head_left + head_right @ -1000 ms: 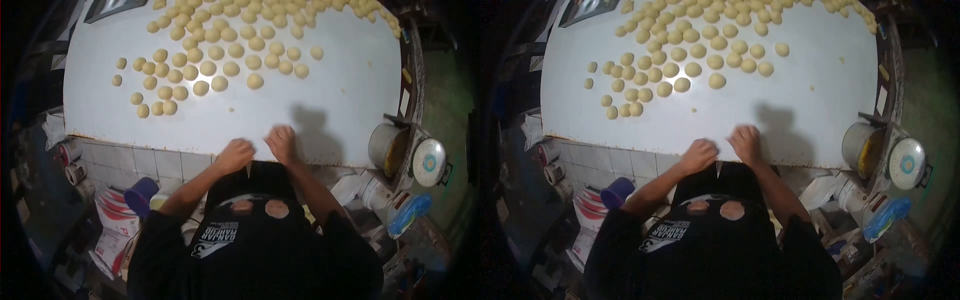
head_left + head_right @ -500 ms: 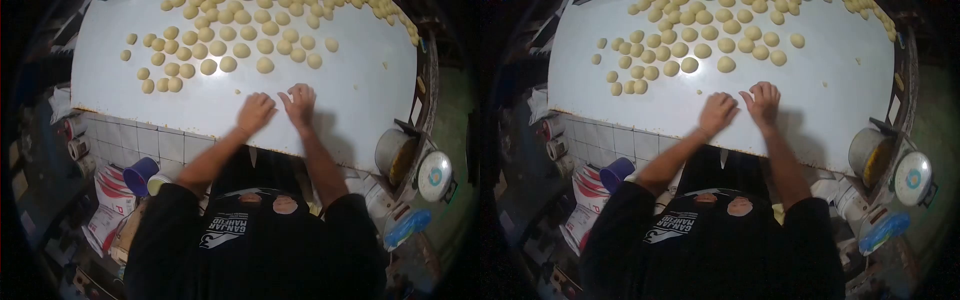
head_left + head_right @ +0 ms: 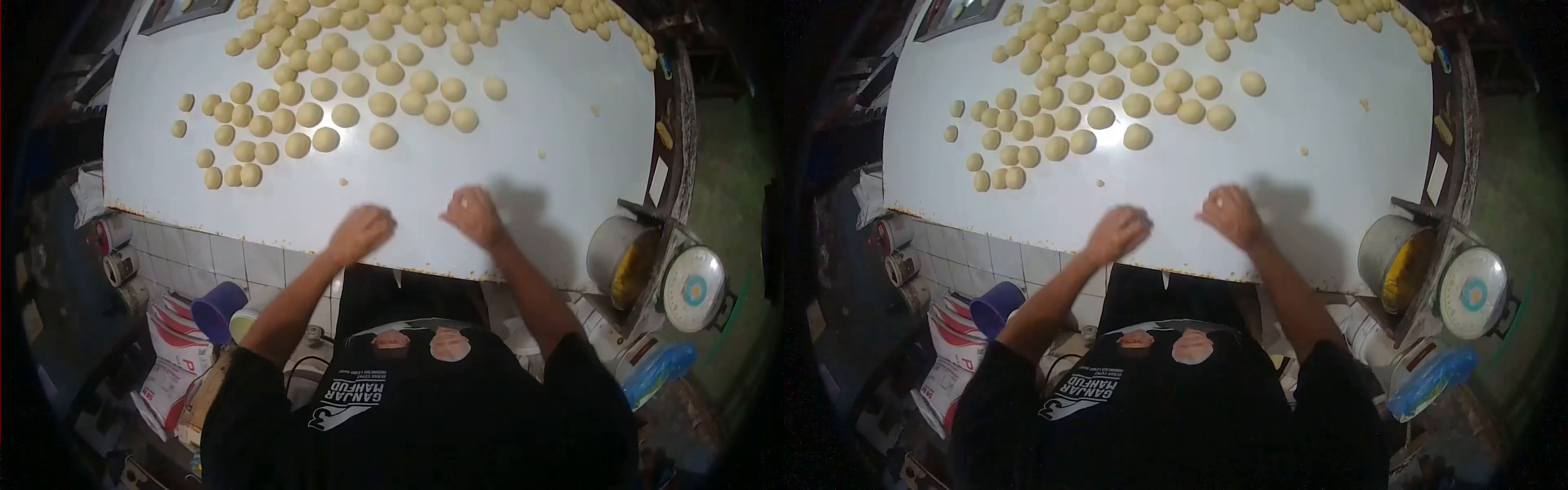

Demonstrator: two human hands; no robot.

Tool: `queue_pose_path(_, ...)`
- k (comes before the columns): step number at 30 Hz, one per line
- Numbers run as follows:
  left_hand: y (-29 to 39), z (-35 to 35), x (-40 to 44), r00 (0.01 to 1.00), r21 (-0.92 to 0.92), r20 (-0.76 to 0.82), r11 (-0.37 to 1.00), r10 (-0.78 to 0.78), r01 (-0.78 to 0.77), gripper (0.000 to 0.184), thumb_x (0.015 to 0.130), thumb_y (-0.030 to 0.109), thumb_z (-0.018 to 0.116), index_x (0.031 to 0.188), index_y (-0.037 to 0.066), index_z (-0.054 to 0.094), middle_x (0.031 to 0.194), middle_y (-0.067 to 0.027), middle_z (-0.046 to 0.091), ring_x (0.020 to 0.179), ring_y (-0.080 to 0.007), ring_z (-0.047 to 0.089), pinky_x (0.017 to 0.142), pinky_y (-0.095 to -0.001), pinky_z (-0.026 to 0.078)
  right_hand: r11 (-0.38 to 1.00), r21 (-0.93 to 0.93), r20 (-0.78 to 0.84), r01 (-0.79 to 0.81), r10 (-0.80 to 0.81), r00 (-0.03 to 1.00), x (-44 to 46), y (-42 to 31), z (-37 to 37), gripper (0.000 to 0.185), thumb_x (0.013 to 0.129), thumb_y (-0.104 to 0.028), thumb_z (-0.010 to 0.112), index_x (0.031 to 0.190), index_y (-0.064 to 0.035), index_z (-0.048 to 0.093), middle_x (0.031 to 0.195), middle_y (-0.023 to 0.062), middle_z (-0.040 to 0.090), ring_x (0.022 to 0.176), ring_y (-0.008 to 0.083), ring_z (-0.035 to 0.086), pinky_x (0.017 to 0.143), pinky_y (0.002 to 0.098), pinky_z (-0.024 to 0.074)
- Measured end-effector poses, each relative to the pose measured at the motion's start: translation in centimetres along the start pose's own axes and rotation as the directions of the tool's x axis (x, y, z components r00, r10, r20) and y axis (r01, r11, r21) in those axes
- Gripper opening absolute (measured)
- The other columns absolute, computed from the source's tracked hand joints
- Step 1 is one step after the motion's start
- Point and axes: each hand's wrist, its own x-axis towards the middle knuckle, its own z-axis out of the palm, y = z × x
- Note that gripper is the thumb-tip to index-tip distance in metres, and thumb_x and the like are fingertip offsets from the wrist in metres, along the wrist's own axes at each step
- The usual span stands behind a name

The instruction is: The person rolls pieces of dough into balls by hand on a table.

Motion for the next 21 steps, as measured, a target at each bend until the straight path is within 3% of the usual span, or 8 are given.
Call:
queue_pose_path(1,-0.6,-1.4,1.5,0.960,0.318,0.265,0.948,-0.095,0.006,0.017,0.088,0.013,0.079,0.104,0.010,0.071,0.101,-0.0132,0.067,0.100,-0.0355,0.064,0.087,-0.0512,0.050,0.983,-0.135,0.056,-0.126,0.135,0.989,2.9,0.5,-0.1,0.030,0.082,-0.031,0.087,0.099,-0.0114,0.071,0.101,0.0092,0.066,0.100,0.0308,0.061,0.095,0.0478,0.0482)
queue_pose_path(4,3.4,3.6,8.1,0.909,0.238,-0.283,0.895,-0.307,0.376,0.017,0.090,0.015,0.078,0.103,0.009,0.069,0.102,-0.0145,0.067,0.101,-0.0385,0.062,0.087,-0.0504,0.048,0.958,-0.199,0.033,-0.207,0.218,0.975,4.5,-1.3,1.6,0.030,0.083,-0.031,0.088,0.099,-0.0119,0.071,0.102,0.0093,0.067,0.102,0.0300,0.061,0.095,0.0474,0.0478)
queue_pose_path(8,2.2,1.5,1.5,0.996,0.073,-0.055,0.994,-0.074,0.078,0.025,0.087,0.014,0.085,0.108,0.009,0.072,0.109,-0.0094,0.069,0.107,-0.0334,0.065,0.096,-0.0488,0.052,0.999,-0.035,-0.187,0.007,-0.013,0.982,2.2,-0.3,0.3,0.028,0.087,-0.032,0.084,0.096,-0.0099,0.069,0.105,0.0113,0.067,0.101,0.0293,0.061,0.087,0.0474,0.0470)
queue_pose_path(10,0.0,-0.2,3.3,0.980,0.412,0.090,0.902,-0.178,0.126,0.021,0.088,0.015,0.082,0.105,0.010,0.071,0.110,-0.0110,0.069,0.112,-0.0339,0.062,0.099,-0.0491,0.049,0.931,-0.361,0.337,-0.054,0.184,0.923,2.4,1.7,-0.3,0.030,0.089,-0.034,0.082,0.097,-0.0094,0.068,0.108,0.0110,0.066,0.103,0.0302,0.061,0.087,0.0481,0.0475)
queue_pose_path(12,1.5,2.4,9.3,0.914,0.254,-0.306,0.902,-0.267,0.348,0.020,0.090,0.014,0.081,0.105,0.009,0.070,0.111,-0.0129,0.068,0.111,-0.0364,0.062,0.097,-0.0515,0.048,0.935,-0.274,0.110,-0.227,0.265,0.958,4.8,0.6,1.0,0.030,0.092,-0.037,0.080,0.097,-0.0096,0.068,0.108,0.0105,0.067,0.102,0.0308,0.061,0.088,0.0480,0.0477)
queue_pose_path(14,3.8,4.9,8.4,0.915,0.170,-0.279,0.923,-0.291,0.345,0.020,0.092,0.019,0.081,0.106,0.009,0.071,0.114,-0.0132,0.068,0.106,-0.0383,0.062,0.093,-0.0504,0.050,0.928,-0.048,-0.232,-0.370,0.350,0.908,4.7,-1.6,2.5,0.028,0.089,-0.034,0.083,0.093,-0.0110,0.068,0.102,0.0089,0.065,0.098,0.0320,0.061,0.088,0.0488,0.0472)
queue_pose_path(18,0.3,0.4,3.7,0.996,0.152,-0.090,0.988,0.006,0.008,0.021,0.092,0.020,0.080,0.110,0.011,0.073,0.115,-0.0106,0.069,0.106,-0.0345,0.064,0.092,-0.0507,0.052,0.996,0.025,-0.109,-0.081,0.083,0.990,-0.3,1.7,-1.1,0.031,0.084,-0.027,0.090,0.100,-0.0103,0.069,0.103,0.0084,0.064,0.104,0.0343,0.060,0.086,0.0487,0.0494)
queue_pose_path(21,0.3,2.0,8.6,0.949,0.333,-0.257,0.905,-0.182,0.264,0.020,0.085,0.015,0.080,0.101,0.009,0.071,0.106,-0.0093,0.067,0.103,-0.0343,0.063,0.090,-0.0483,0.053,0.847,-0.431,-0.141,-0.312,0.279,0.950,2.4,2.4,2.5,0.034,0.091,-0.029,0.083,0.112,-0.0084,0.066,0.110,0.0106,0.067,0.106,0.0331,0.063,0.093,0.0462,0.0529)
